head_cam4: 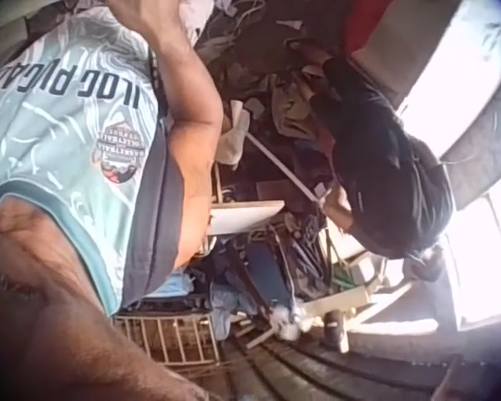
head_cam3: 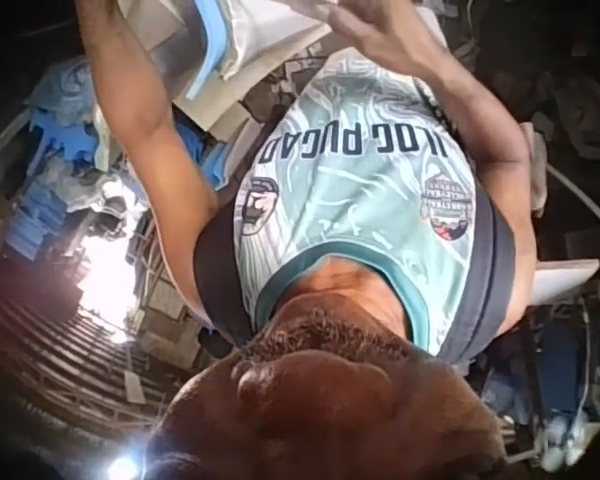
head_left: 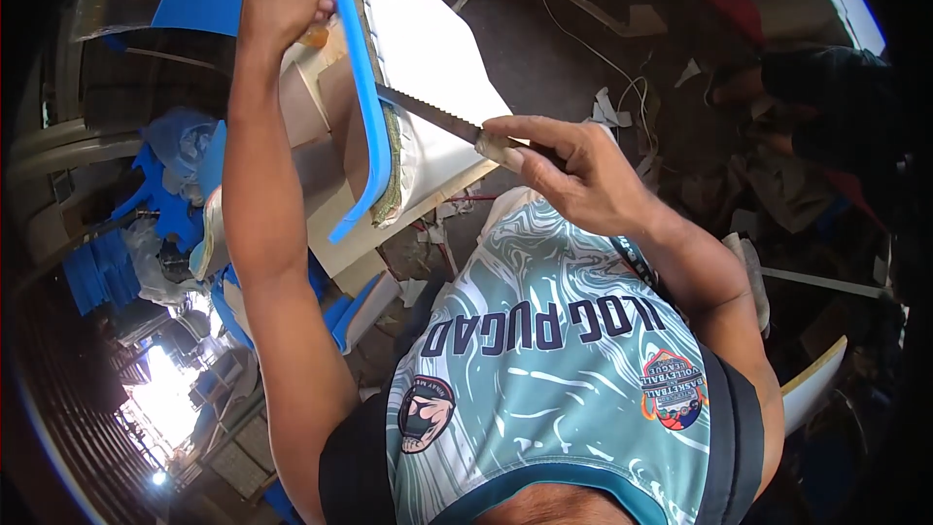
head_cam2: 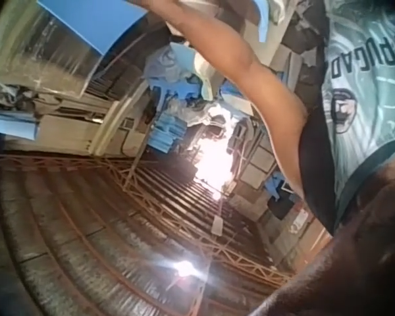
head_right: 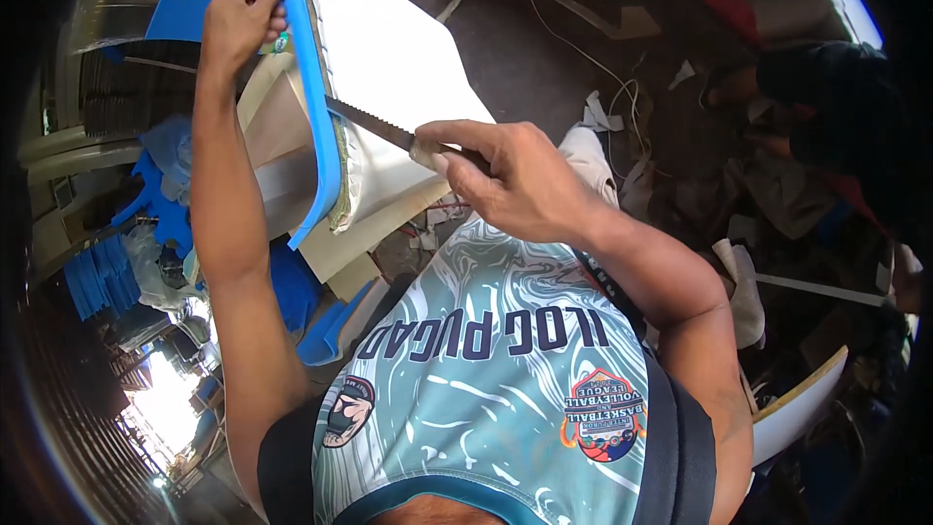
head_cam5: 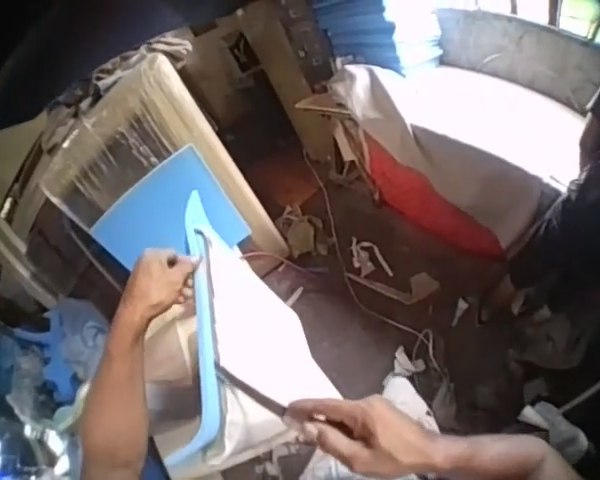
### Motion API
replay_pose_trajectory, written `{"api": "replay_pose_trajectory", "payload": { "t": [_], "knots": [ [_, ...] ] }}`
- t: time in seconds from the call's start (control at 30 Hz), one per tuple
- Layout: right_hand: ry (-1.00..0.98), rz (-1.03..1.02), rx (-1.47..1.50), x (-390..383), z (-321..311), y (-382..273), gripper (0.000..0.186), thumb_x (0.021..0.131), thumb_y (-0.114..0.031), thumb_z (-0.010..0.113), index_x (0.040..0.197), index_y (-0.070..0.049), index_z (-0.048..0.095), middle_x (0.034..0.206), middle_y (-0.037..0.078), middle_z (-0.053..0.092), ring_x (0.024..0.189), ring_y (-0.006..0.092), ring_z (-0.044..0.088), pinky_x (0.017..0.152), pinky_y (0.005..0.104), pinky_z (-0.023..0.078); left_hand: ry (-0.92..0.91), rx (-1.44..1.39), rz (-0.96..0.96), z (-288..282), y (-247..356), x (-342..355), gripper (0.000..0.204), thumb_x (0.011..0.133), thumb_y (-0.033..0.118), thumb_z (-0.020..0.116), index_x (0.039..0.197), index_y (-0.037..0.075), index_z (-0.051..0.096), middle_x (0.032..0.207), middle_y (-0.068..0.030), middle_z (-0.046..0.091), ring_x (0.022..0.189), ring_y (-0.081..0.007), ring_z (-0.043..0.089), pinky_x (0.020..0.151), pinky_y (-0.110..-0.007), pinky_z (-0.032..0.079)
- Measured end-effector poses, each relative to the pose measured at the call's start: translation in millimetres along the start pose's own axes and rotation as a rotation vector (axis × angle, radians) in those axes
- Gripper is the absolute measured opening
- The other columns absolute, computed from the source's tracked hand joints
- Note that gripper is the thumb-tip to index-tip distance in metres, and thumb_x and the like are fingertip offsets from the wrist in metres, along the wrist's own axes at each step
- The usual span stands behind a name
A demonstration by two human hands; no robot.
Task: Applying contact glue to a wooden furniture frame and a foam piece, then trimming the foam to fit using a knife.
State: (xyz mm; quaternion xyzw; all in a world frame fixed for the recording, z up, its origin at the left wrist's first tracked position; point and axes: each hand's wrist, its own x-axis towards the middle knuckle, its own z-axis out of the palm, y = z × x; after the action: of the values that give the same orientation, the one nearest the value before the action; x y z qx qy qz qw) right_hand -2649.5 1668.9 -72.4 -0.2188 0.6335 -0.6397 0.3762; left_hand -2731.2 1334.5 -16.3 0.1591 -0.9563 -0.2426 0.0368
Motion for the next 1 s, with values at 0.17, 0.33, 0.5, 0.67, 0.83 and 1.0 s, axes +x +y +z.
{"api": "replay_pose_trajectory", "payload": {
  "t": [0.17, 0.33, 0.5, 0.67, 0.83, 1.0],
  "knots": [
    [-0.018, -0.038, -0.020, -1.1, 9.8, 15.4, 0.036, 0.098, -0.015, 0.055, 0.131, 0.000, 0.058, 0.070, 0.007, 0.059, 0.061, 0.0097, 0.052, 0.058, 0.0283, 0.043, -0.137, -0.030, -0.192, -19.6, 8.2, -77.6, 0.043, 0.091, 0.040, 0.071, 0.081, -0.001, 0.067, 0.066, -0.0022, 0.060, 0.056, -0.0070, 0.056, 0.050, -0.023, 0.045],
    [-0.083, -0.107, -0.067, 0.6, 17.2, 22.7, 0.041, 0.100, -0.015, 0.054, 0.137, 0.001, 0.051, 0.066, 0.001, 0.054, 0.060, 0.0069, 0.045, 0.056, 0.0254, 0.039, -0.102, 0.022, -0.237, -1.9, 20.7, -146.6, 0.034, 0.088, 0.029, 0.075, 0.085, -0.004, 0.068, 0.065, -0.0022, 0.060, 0.057, -0.0068, 0.054, 0.052, -0.024, 0.042],
    [-0.079, -0.255, -0.137, 14.5, 28.8, 23.5, 0.042, 0.096, -0.009, 0.056, 0.136, -0.001, 0.051, 0.064, 0.012, 0.057, 0.053, 0.0204, 0.056, 0.054, 0.0330, 0.044, 0.031, 0.141, -0.359, 3.2, 27.1, -154.6, 0.034, 0.087, 0.031, 0.074, 0.090, -0.002, 0.070, 0.072, -0.0129, 0.069, 0.065, -0.0179, 0.066, 0.062, -0.033, 0.051],
    [-0.068, -0.243, -0.115, 22.8, 33.6, 19.1, 0.039, 0.097, -0.012, 0.056, 0.134, -0.001, 0.053, 0.064, 0.012, 0.058, 0.053, 0.0197, 0.057, 0.053, 0.0334, 0.044, 0.052, 0.140, -0.373, -3.2, 20.7, -146.2, 0.031, 0.088, 0.026, 0.072, 0.090, -0.005, 0.070, 0.069, -0.0093, 0.067, 0.062, -0.0141, 0.062, 0.059, -0.029, 0.048],
    [-0.082, -0.193, -0.196, 56.1, 42.7, 23.2, 0.037, 0.097, -0.016, 0.054, 0.131, -0.004, 0.056, 0.060, 0.013, 0.057, 0.051, 0.0214, 0.057, 0.053, 0.0367, 0.044, 0.071, 0.093, -0.344, 4.6, -0.5, -143.5, 0.029, 0.089, 0.023, 0.071, 0.089, -0.006, 0.070, 0.067, -0.0041, 0.064, 0.059, -0.0079, 0.056, 0.055, -0.024, 0.044],
    [0.079, -0.283, -0.273, 100.4, 54.9, 31.8, 0.032, 0.096, -0.022, 0.055, 0.121, -0.007, 0.065, 0.061, 0.014, 0.059, 0.051, 0.0240, 0.056, 0.056, 0.0391, 0.045, 0.013, 0.177, -0.231, 15.9, 5.3, -130.6, 0.029, 0.088, 0.024, 0.071, 0.088, -0.005, 0.070, 0.068, -0.0050, 0.065, 0.060, -0.0081, 0.058, 0.056, -0.025, 0.047]
  ]
}}
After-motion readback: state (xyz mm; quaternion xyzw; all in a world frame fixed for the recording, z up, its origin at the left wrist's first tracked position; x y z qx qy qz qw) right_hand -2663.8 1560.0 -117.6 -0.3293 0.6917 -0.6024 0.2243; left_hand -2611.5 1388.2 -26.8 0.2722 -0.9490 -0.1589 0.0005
